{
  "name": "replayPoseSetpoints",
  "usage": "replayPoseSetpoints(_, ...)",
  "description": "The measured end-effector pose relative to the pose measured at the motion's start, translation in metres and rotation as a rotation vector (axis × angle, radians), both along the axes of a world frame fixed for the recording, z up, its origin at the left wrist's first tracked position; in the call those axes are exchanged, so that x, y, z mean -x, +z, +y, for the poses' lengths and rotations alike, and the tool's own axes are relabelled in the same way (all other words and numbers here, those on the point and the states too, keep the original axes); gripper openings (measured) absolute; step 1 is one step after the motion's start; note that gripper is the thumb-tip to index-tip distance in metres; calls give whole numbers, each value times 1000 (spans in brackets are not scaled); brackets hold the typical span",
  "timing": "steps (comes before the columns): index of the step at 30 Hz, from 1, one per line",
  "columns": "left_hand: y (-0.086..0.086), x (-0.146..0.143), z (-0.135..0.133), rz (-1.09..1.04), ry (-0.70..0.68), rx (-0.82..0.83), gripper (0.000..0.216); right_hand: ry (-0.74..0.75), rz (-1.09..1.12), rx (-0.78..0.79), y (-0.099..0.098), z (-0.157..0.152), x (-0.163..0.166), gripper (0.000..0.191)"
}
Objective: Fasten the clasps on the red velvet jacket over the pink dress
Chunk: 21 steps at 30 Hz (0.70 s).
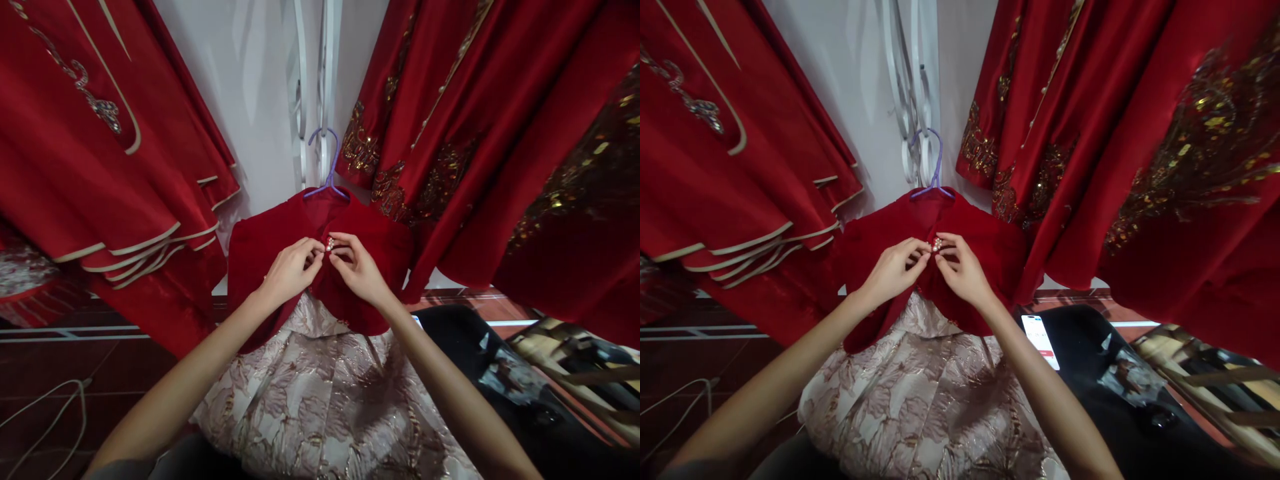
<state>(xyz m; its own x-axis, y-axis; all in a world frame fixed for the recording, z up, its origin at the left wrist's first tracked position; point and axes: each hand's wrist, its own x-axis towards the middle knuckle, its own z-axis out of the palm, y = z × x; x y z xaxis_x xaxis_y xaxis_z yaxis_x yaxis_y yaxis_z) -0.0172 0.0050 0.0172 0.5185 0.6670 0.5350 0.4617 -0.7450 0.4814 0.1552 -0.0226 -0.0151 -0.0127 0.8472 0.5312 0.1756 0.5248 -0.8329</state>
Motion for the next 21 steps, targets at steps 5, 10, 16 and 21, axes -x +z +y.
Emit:
replayPoseSetpoints(5,-32,25,-24,-76,115,116,26,-360,-140,-256,-38,-32,38,48)
replayPoseSetpoints(10,-48,34,-42,173,201,85,45,-441,-388,-233,-75,-33,57,42)
replayPoseSetpoints(16,-55,27,-38,440,291,-78,52,-674,-479,-174,-80,-14,47,52)
replayPoseSetpoints(21,-65,16,-34,536,316,-91,51,-707,-536,-149,-79,-6,29,50)
